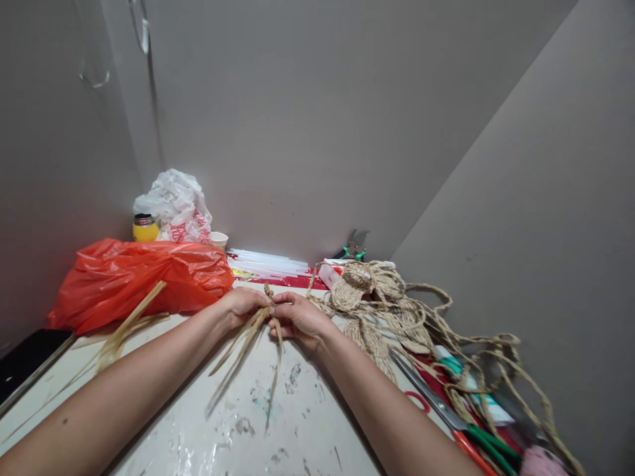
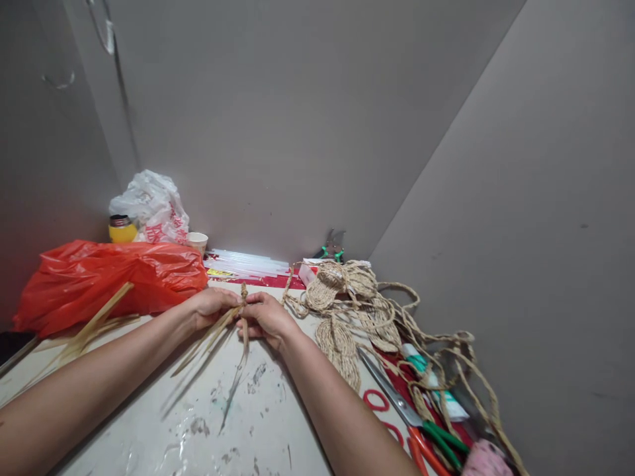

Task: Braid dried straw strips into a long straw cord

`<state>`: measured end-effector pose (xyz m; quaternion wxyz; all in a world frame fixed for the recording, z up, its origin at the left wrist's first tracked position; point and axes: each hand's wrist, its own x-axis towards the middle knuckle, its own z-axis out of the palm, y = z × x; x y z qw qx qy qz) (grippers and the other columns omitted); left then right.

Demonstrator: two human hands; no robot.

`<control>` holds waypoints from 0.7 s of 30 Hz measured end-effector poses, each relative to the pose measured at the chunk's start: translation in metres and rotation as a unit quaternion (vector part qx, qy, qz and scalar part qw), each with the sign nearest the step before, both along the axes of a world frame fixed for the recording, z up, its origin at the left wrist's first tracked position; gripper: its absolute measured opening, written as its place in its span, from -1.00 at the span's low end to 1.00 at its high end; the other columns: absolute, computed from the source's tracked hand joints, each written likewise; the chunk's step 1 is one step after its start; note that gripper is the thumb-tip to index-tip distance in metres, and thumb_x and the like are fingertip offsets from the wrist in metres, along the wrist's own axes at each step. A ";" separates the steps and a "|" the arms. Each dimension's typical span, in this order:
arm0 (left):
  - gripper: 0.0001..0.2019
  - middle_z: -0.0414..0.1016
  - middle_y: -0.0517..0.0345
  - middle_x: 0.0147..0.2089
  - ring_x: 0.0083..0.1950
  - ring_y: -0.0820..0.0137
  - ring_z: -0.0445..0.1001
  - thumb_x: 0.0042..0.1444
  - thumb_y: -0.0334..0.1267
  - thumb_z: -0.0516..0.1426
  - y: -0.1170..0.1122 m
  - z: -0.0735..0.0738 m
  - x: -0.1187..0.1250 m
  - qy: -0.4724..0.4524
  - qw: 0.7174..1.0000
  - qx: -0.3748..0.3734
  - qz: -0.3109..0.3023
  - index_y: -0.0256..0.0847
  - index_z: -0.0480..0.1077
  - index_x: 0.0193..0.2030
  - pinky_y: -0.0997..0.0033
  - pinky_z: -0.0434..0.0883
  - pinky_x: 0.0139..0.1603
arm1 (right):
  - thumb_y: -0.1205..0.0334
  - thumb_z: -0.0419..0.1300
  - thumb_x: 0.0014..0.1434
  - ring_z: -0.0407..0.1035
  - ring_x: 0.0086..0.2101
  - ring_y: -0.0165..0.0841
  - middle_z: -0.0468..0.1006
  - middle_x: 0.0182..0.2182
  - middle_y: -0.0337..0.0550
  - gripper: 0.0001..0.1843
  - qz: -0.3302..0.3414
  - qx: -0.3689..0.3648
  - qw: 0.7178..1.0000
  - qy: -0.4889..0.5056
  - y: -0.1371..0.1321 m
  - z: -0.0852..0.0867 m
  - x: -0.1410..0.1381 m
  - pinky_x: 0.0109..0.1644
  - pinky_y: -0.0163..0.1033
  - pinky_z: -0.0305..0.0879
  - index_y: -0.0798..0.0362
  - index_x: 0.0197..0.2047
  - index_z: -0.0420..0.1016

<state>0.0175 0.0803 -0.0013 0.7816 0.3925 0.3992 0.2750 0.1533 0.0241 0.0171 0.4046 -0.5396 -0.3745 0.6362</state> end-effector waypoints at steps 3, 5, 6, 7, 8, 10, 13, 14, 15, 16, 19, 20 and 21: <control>-0.83 0.45 0.13 -0.59 -0.58 0.47 0.41 -0.28 -0.46 0.30 -0.002 0.004 -0.002 0.036 0.999 0.013 -0.003 -0.36 0.38 -0.51 0.54 0.35 -0.55 | 0.50 0.11 -0.08 0.27 -0.73 -0.48 0.38 -0.71 -0.38 -0.69 0.001 0.010 1.000 -0.024 0.001 -0.004 0.001 -0.66 -0.39 0.30 0.03 -0.28 0.15; -0.83 0.46 0.12 -0.57 -0.57 0.47 0.42 -0.29 -0.47 0.30 -0.004 0.006 -0.003 0.056 0.998 0.020 -0.004 -0.36 0.38 -0.51 0.53 0.37 -0.53 | 0.48 0.10 -0.08 0.22 -0.77 -0.49 0.35 -0.75 -0.40 -0.72 0.000 0.024 0.999 -0.042 0.002 -0.006 0.003 -0.72 -0.44 0.20 0.04 -0.28 0.17; -0.83 0.47 0.12 -0.57 -0.56 0.48 0.42 -0.30 -0.47 0.29 -0.004 0.006 -0.004 0.064 0.998 0.023 -0.005 -0.36 0.39 -0.51 0.52 0.38 -0.53 | 0.47 0.09 -0.08 0.22 -0.77 -0.49 0.34 -0.76 -0.41 -0.73 0.000 0.031 0.998 -0.051 0.002 -0.007 0.004 -0.73 -0.45 0.18 0.04 -0.28 0.18; -0.82 0.47 0.12 -0.56 -0.56 0.48 0.42 -0.30 -0.48 0.29 -0.005 0.007 -0.004 0.070 0.997 0.026 -0.005 -0.36 0.39 -0.50 0.52 0.38 -0.52 | 0.47 0.09 -0.08 0.22 -0.77 -0.49 0.33 -0.76 -0.41 -0.74 0.001 0.037 0.998 -0.059 0.002 -0.008 0.004 -0.72 -0.45 0.19 0.05 -0.29 0.18; -0.82 0.47 0.12 -0.56 -0.56 0.48 0.41 -0.31 -0.48 0.29 -0.005 0.007 -0.004 0.075 0.997 0.030 -0.006 -0.36 0.39 -0.50 0.52 0.38 -0.53 | 0.46 0.09 -0.08 0.23 -0.77 -0.49 0.33 -0.77 -0.41 -0.75 0.003 0.043 0.997 -0.067 0.002 -0.008 0.005 -0.71 -0.45 0.19 0.05 -0.29 0.19; -0.82 0.46 0.14 -0.57 -0.57 0.50 0.40 -0.31 -0.47 0.29 -0.006 0.008 -0.005 0.082 0.996 0.037 -0.008 -0.35 0.38 -0.50 0.52 0.38 -0.53 | 0.45 0.09 -0.06 0.23 -0.77 -0.49 0.34 -0.77 -0.40 -0.77 0.008 0.049 0.995 -0.083 0.001 -0.008 0.004 -0.70 -0.44 0.20 0.05 -0.30 0.19; -0.81 0.43 0.17 -0.60 -0.59 0.51 0.38 -0.30 -0.46 0.29 -0.007 0.008 -0.004 0.089 0.995 0.047 -0.010 -0.35 0.37 -0.50 0.52 0.37 -0.55 | 0.41 0.10 -0.02 0.24 -0.75 -0.48 0.36 -0.75 -0.37 -0.80 0.013 0.052 0.993 -0.110 0.000 -0.006 0.002 -0.69 -0.43 0.20 0.04 -0.31 0.18; -0.80 0.41 0.18 -0.61 -0.60 0.51 0.37 -0.30 -0.46 0.29 -0.007 0.008 -0.004 0.091 0.995 0.051 -0.009 -0.34 0.37 -0.50 0.52 0.37 -0.56 | 0.39 0.11 -0.02 0.25 -0.73 -0.47 0.36 -0.75 -0.37 -0.81 0.012 0.052 0.991 -0.121 -0.001 -0.006 0.001 -0.68 -0.43 0.20 0.03 -0.32 0.17; -0.80 0.40 0.20 -0.62 -0.60 0.51 0.37 -0.30 -0.45 0.30 -0.007 0.008 -0.004 0.092 0.994 0.056 -0.010 -0.34 0.36 -0.49 0.52 0.36 -0.57 | 0.39 0.11 -0.02 0.26 -0.72 -0.46 0.36 -0.75 -0.37 -0.81 0.011 0.052 0.990 -0.132 -0.001 -0.006 0.000 -0.68 -0.43 0.19 0.03 -0.33 0.16; -0.79 0.40 0.20 -0.62 -0.60 0.51 0.37 -0.30 -0.45 0.30 -0.007 0.008 -0.003 0.094 0.994 0.061 -0.010 -0.33 0.36 -0.49 0.52 0.36 -0.57 | 0.39 0.10 -0.01 0.26 -0.72 -0.46 0.35 -0.75 -0.38 -0.82 0.010 0.052 0.988 -0.144 -0.001 -0.006 -0.001 -0.67 -0.43 0.17 0.02 -0.34 0.16; -0.81 0.42 0.18 -0.60 -0.58 0.49 0.39 -0.27 -0.46 0.28 -0.008 0.007 -0.002 0.101 0.992 0.077 -0.014 -0.33 0.35 -0.48 0.51 0.36 -0.55 | 0.44 0.07 -0.03 0.16 -0.74 -0.51 0.34 -0.75 -0.39 -0.86 0.011 0.058 0.981 -0.187 0.001 -0.007 0.000 -0.67 -0.44 0.03 0.04 -0.39 0.20; -0.82 0.43 0.17 -0.59 -0.57 0.49 0.39 -0.26 -0.47 0.27 -0.008 0.006 -0.001 0.105 0.991 0.084 -0.016 -0.33 0.35 -0.48 0.51 0.35 -0.55 | 0.45 0.06 -0.04 0.12 -0.74 -0.53 0.35 -0.73 -0.38 -0.88 0.013 0.064 0.977 -0.202 0.002 -0.008 0.001 -0.66 -0.44 -0.02 0.05 -0.41 0.24; -0.84 0.43 0.17 -0.58 -0.57 0.49 0.38 -0.24 -0.49 0.25 -0.009 0.006 0.000 0.109 0.990 0.092 -0.017 -0.33 0.35 -0.49 0.52 0.35 -0.55 | 0.45 0.06 -0.05 0.09 -0.73 -0.55 0.35 -0.72 -0.38 -0.90 0.016 0.070 0.974 -0.216 0.004 -0.008 0.003 -0.65 -0.43 -0.06 0.07 -0.45 0.27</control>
